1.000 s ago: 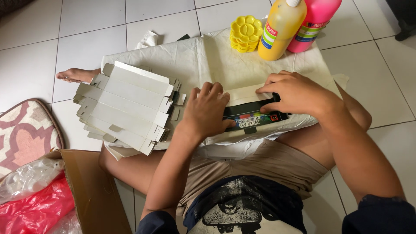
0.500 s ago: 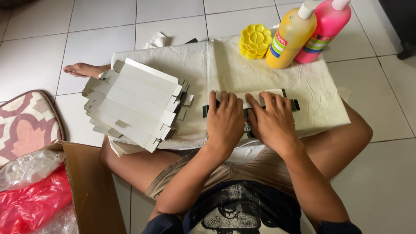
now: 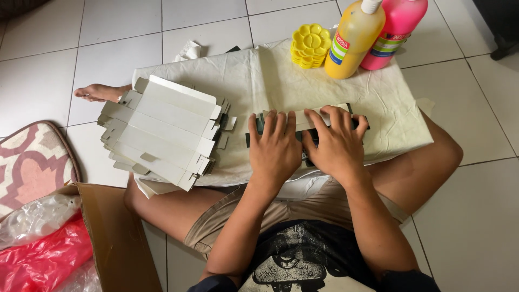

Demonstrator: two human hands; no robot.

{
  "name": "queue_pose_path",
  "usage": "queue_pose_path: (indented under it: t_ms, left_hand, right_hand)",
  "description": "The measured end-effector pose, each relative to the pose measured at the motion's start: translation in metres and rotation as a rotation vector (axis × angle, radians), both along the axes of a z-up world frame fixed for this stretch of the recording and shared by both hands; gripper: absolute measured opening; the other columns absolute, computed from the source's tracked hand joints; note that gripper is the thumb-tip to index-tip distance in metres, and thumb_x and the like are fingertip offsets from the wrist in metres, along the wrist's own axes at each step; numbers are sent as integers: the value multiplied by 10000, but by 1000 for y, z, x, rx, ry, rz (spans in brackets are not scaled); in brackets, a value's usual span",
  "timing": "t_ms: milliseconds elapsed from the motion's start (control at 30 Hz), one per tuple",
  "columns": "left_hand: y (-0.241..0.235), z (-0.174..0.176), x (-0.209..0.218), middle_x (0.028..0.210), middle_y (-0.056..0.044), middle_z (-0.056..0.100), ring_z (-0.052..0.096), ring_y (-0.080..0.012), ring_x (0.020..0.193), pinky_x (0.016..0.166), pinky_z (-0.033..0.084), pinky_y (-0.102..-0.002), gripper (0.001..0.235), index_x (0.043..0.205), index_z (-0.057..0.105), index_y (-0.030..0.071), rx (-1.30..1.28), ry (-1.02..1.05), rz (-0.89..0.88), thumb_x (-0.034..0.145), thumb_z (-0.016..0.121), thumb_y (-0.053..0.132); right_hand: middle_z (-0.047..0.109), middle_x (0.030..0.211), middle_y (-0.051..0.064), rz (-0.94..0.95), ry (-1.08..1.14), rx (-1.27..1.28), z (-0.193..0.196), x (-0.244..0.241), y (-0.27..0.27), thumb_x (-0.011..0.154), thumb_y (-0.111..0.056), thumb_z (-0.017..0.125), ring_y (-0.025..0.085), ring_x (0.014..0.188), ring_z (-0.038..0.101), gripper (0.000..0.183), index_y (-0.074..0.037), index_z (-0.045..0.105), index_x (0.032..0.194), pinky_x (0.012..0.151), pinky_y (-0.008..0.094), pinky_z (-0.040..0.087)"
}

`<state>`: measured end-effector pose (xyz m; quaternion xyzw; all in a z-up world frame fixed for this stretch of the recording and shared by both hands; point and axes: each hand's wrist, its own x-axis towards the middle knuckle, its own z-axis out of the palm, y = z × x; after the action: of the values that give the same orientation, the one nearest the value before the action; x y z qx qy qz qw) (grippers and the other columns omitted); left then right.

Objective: The person sits on the floor and folds flat cardboard pieces into small rectangular boxes. They fold the side flaps and tuck the tabs to form the box shape, repeating the process for several units.

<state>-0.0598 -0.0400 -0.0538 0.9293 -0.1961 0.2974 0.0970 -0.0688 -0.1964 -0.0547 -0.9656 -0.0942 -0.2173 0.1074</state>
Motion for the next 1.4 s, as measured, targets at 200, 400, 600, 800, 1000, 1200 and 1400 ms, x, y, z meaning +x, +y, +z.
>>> queue_pose_path:
  t_ms: [200,400,600,800,1000,1200,1400]
  left_hand:
    - [3,5,-2,1147,-127,617,527,-294,1236,1136,257,-618,486,1272,699,47,12,30,-12,870,471,198]
    - [2,1,-1,1156,-127,630,522,-297,1257,1140,231,-641,481,1290,696,67,31,50,-4,891,465,205]
    - [3,3,-1,1106,-127,629,542,-285,1216,1118,260,-628,465,1250,709,62,15,-11,-14,859,493,189]
    - [-1,-4,-1,1070,-140,625,563,-288,1162,1064,302,-592,451,1214,721,46,-1,-50,-7,842,498,173]
    - [-14,-2,-28,983,-147,656,636,-299,998,953,388,-537,460,1133,718,5,29,14,-41,774,622,275]
    - [6,28,-32,762,-96,697,685,-306,712,761,402,-491,487,1175,686,-25,113,182,-248,852,472,269]
    - [27,31,37,1033,-27,719,664,-251,1028,992,386,-477,233,1003,744,175,99,237,-284,853,593,271]
  right_hand:
    - [528,1220,84,-22,35,2,1,0,1,948,-401,632,326,1202,512,474,-205,581,1377,1014,613,265]
    - [504,1224,125,-77,23,52,-4,5,3,883,-389,701,379,1224,480,544,-134,564,1344,998,633,264]
    - [519,1210,90,-30,61,-21,10,-1,0,939,-436,643,357,1194,487,391,-274,650,1295,964,642,253]
    - [554,1190,61,-50,13,14,2,3,-4,956,-480,642,312,1182,541,400,-276,650,1300,963,599,290]
    - [644,1273,77,-46,28,-3,-2,7,-8,1088,-453,479,300,1317,574,277,-279,649,1221,1050,624,177]
    - [619,1428,-15,55,234,41,9,5,-1,970,-440,621,261,1387,511,225,-297,606,1143,992,660,232]
    - [595,1445,1,198,322,16,43,8,0,1018,-436,579,268,1390,475,244,-241,666,1135,960,634,261]
